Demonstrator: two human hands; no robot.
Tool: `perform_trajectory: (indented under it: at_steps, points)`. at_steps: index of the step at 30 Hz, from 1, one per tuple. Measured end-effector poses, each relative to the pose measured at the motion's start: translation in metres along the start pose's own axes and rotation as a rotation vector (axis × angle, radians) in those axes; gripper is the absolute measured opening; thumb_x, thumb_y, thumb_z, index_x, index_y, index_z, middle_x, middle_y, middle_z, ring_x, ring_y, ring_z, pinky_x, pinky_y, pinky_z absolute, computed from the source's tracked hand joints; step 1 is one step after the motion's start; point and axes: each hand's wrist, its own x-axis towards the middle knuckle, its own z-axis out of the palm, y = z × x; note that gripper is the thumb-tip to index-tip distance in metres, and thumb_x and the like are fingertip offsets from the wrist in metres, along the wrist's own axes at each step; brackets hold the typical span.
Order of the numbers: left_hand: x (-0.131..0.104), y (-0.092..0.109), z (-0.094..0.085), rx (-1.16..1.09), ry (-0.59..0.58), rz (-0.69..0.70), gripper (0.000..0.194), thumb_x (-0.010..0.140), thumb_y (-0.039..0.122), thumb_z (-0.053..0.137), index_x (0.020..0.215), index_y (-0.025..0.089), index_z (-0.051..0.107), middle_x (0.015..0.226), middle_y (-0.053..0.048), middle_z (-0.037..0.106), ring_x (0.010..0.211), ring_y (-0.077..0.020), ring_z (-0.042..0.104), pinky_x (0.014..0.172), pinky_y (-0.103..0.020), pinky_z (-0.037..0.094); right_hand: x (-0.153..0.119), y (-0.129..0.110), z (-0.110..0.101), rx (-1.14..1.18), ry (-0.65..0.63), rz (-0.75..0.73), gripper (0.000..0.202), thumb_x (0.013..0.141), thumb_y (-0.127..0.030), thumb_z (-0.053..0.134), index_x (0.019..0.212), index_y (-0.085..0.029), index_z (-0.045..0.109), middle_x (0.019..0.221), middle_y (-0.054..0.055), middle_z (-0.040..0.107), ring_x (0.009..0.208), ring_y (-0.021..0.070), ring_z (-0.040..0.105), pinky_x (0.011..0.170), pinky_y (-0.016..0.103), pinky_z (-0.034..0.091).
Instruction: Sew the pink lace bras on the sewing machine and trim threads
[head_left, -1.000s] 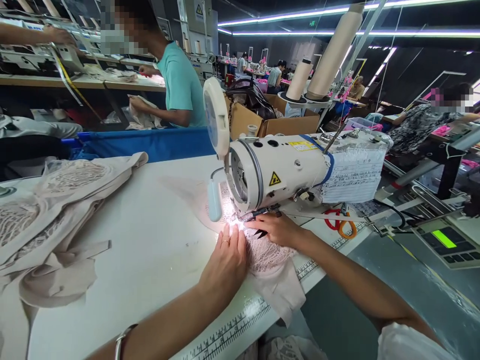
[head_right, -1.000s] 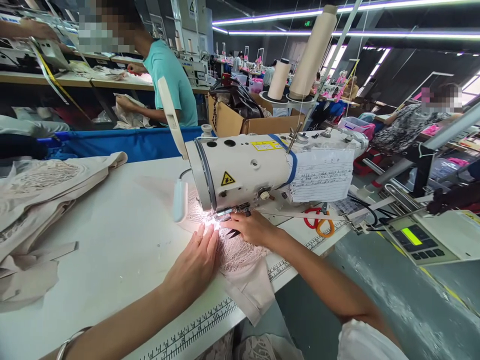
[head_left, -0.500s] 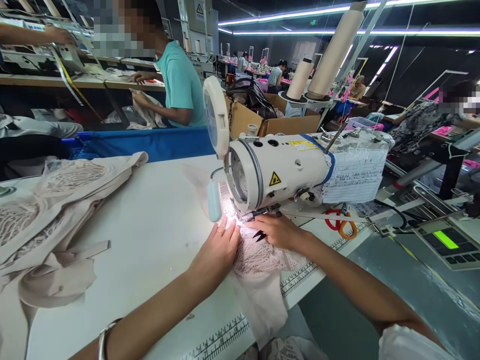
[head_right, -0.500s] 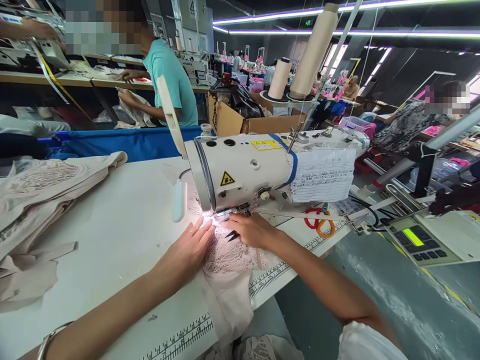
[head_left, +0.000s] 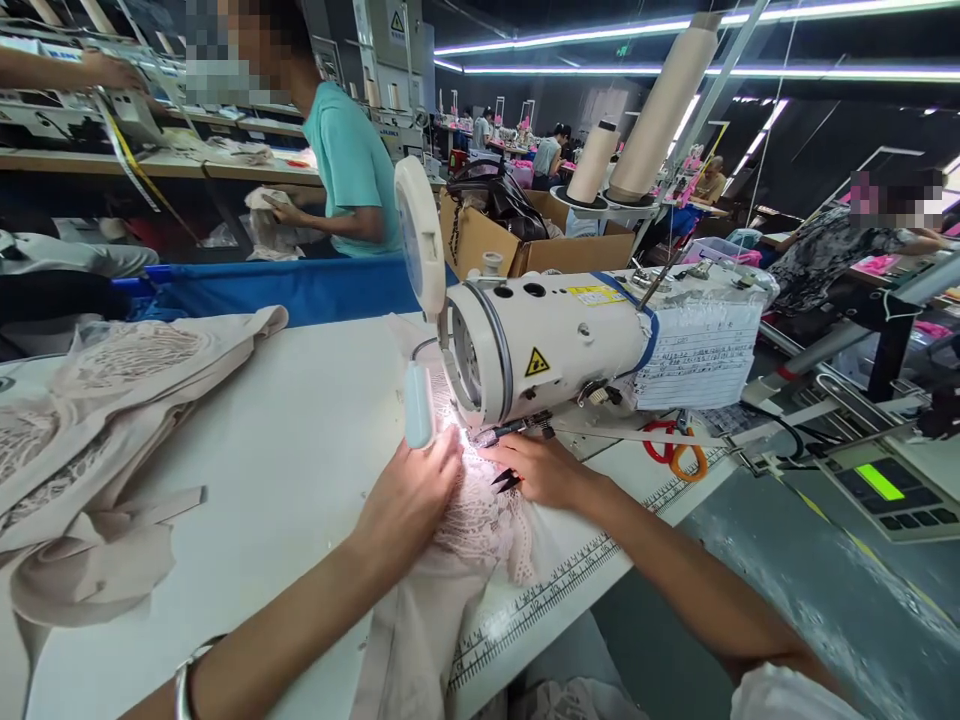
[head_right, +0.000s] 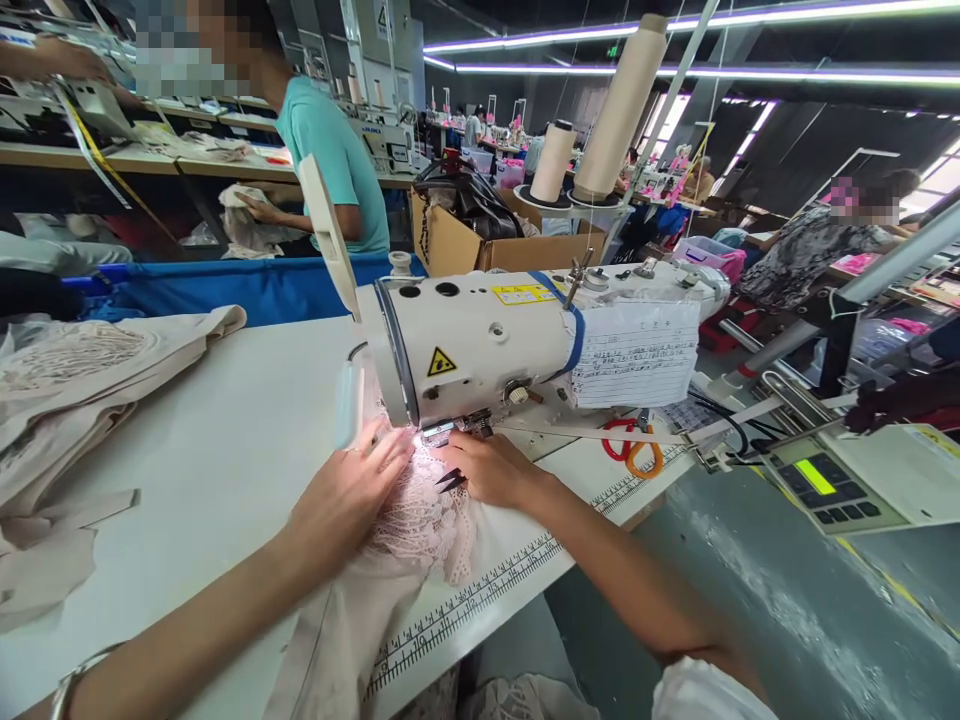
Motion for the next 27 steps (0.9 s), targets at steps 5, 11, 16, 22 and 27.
perform_trajectory:
  at_steps: [5, 11, 16, 22, 27]
  points:
    - [0.0, 0.033, -0.001, -0.183, 0.006, -0.05, 0.025, 0.091, 0.009, 0.049, 0.113, 0.008, 0.06, 0.104, -0.016, 0.066, 0.091, -0.0293, 0.062, 0.074, -0.044, 0.057, -0.006, 0.007, 0.007, 0.141, 0.1, -0.029, 0.048, 0.078, 0.0, 0.049, 0.116, -0.021, 0.065, 0.106, 0.004, 0.068, 0.093, 0.0185, 0.066, 0.073, 0.023, 0.052]
    - [-0.008, 0.024, 0.005, -0.347, 0.124, 0.011, 0.024, 0.095, 0.008, 0.041, 0.112, 0.011, 0.056, 0.115, -0.017, 0.062, 0.108, -0.0297, 0.059, 0.09, -0.048, 0.055, -0.01, 0.013, 0.008, 0.094, 0.166, -0.108, 0.033, 0.079, 0.001, 0.047, 0.095, -0.02, 0.068, 0.104, 0.006, 0.068, 0.086, 0.0177, 0.064, 0.072, 0.025, 0.052]
    - [-0.006, 0.018, 0.005, -0.372, 0.097, 0.057, 0.026, 0.097, 0.012, 0.043, 0.122, 0.012, 0.052, 0.118, -0.018, 0.062, 0.112, -0.0313, 0.057, 0.096, -0.052, 0.051, -0.006, 0.008, 0.002, 0.069, 0.269, -0.273, 0.032, 0.091, -0.001, 0.042, 0.092, -0.019, 0.068, 0.108, 0.007, 0.073, 0.102, 0.0218, 0.062, 0.081, 0.032, 0.053]
    - [0.003, -0.001, 0.003, -0.475, 0.052, 0.058, 0.023, 0.1, 0.015, 0.041, 0.102, 0.019, 0.063, 0.097, -0.009, 0.062, 0.088, -0.023, 0.059, 0.075, -0.036, 0.051, -0.005, 0.008, 0.006, 0.085, 0.286, -0.286, 0.031, 0.092, -0.003, 0.043, 0.102, -0.018, 0.069, 0.106, 0.007, 0.075, 0.097, 0.0236, 0.061, 0.08, 0.037, 0.055]
    - [0.004, -0.017, 0.002, -0.454, 0.038, 0.035, 0.026, 0.099, 0.014, 0.04, 0.097, 0.019, 0.065, 0.099, -0.008, 0.063, 0.089, -0.0203, 0.06, 0.077, -0.033, 0.051, -0.005, 0.006, 0.007, 0.067, 0.214, -0.249, 0.037, 0.094, -0.004, 0.037, 0.11, -0.016, 0.068, 0.115, 0.01, 0.072, 0.102, 0.0239, 0.06, 0.085, 0.04, 0.055]
